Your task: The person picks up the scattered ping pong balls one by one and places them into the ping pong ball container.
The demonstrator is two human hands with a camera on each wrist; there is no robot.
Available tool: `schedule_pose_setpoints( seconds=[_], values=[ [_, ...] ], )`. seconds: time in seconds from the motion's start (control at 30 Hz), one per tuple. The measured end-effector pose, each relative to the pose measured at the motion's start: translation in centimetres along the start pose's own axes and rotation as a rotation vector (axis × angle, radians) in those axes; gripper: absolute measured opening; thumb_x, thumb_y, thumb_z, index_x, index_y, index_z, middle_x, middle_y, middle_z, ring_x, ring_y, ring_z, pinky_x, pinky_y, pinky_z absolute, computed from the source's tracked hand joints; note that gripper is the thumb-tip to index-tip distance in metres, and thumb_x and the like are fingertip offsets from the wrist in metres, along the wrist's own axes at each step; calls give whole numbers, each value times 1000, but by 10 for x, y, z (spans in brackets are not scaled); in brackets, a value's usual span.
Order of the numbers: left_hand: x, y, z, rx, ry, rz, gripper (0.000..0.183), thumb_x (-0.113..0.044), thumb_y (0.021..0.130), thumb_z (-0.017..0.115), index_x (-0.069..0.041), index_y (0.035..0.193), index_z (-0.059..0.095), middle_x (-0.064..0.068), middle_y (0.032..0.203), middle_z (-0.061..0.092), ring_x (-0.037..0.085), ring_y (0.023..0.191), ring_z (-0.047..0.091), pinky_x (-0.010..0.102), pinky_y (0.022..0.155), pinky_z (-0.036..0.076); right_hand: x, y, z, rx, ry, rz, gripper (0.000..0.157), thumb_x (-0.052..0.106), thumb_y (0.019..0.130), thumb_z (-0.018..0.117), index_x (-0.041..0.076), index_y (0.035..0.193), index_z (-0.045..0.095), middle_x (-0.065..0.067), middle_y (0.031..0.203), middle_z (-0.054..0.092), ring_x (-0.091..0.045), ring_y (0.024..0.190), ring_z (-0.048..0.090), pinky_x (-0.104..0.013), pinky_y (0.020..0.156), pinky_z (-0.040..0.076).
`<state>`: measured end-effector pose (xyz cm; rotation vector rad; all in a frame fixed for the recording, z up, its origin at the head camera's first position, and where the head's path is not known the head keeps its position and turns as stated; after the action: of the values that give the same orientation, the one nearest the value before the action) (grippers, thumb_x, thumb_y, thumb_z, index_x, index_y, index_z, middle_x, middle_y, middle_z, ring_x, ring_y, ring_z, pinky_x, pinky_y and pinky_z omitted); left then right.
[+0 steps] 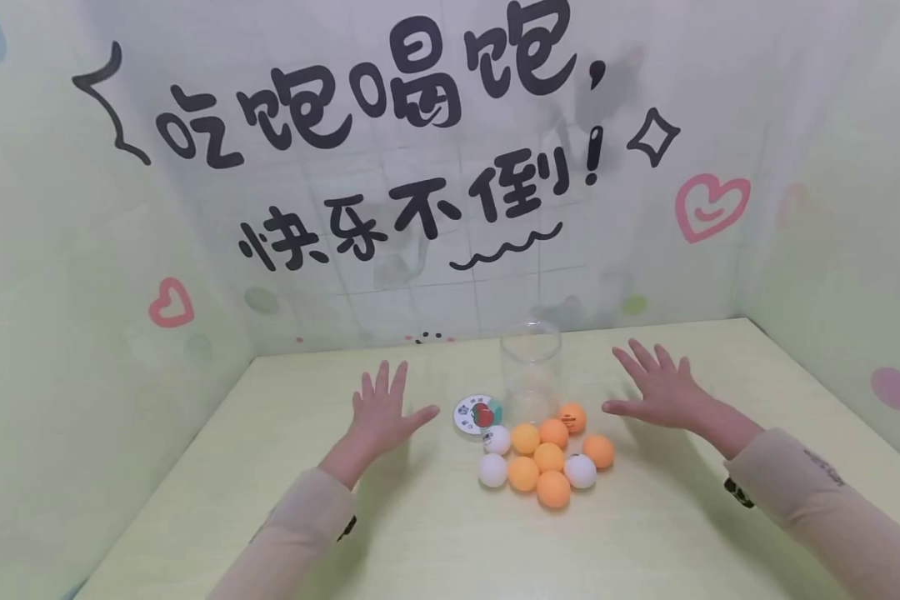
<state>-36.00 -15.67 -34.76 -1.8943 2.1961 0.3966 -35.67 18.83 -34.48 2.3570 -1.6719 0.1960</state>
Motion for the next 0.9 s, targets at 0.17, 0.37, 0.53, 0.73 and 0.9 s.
schedule_pose_setpoints(
  seconds=[0.17, 0.37, 0.53, 0.73, 0.9],
  values=[
    [-21, 9, -4, 28, -160, 16, 83, -48, 89, 51, -2, 146, 10, 25, 150, 8, 46, 135, 7, 59, 107, 14, 1, 1, -7, -59, 73, 0, 87, 54, 84, 55, -2, 142, 23, -33, 143, 20, -55, 125, 23, -68, 97, 21],
    [-61, 25, -11, -6, -402, 122, 71, -38, 91, 53, -6, 145, 19, 18, 148, 25, 36, 134, 26, 50, 107, 25, 6, -1, -1, -29, 159, -7, 87, 53, 83, 57, -3, 141, 25, -33, 141, 24, -51, 125, 27, -65, 97, 26],
    [-85, 34, -10, -53, -624, 186, 63, -33, 89, 59, -15, 142, 31, 17, 141, 38, 41, 120, 44, 50, 97, 40, 15, -6, 18, 81, 262, -56, 79, 49, 85, 58, -1, 139, 30, -30, 135, 35, -46, 120, 38, -60, 93, 35],
    [-112, 35, 0, -92, -668, 288, 57, -29, 86, 64, -15, 136, 42, 9, 144, 36, 32, 127, 38, 49, 99, 37, 28, -14, 35, 176, 348, -168, 73, 46, 83, 61, -1, 134, 38, -25, 133, 41, -43, 114, 46, -55, 92, 39],
    [-121, 34, 7, -126, -742, 304, 52, -25, 83, 67, -11, 130, 49, 12, 146, 31, 31, 131, 32, 50, 99, 36, 29, -16, 41, 223, 375, -170, 69, 43, 83, 62, 0, 132, 41, -24, 132, 43, -43, 108, 51, -54, 89, 42]
  ],
)
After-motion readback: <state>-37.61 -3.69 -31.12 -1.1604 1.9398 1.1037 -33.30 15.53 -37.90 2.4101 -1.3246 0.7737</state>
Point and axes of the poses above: each hand's wrist, its own y-axis towards the middle knuckle, its own z-axis out of the palm, x = y × z, the point moved 10 cm from there along y, towards the middle knuckle
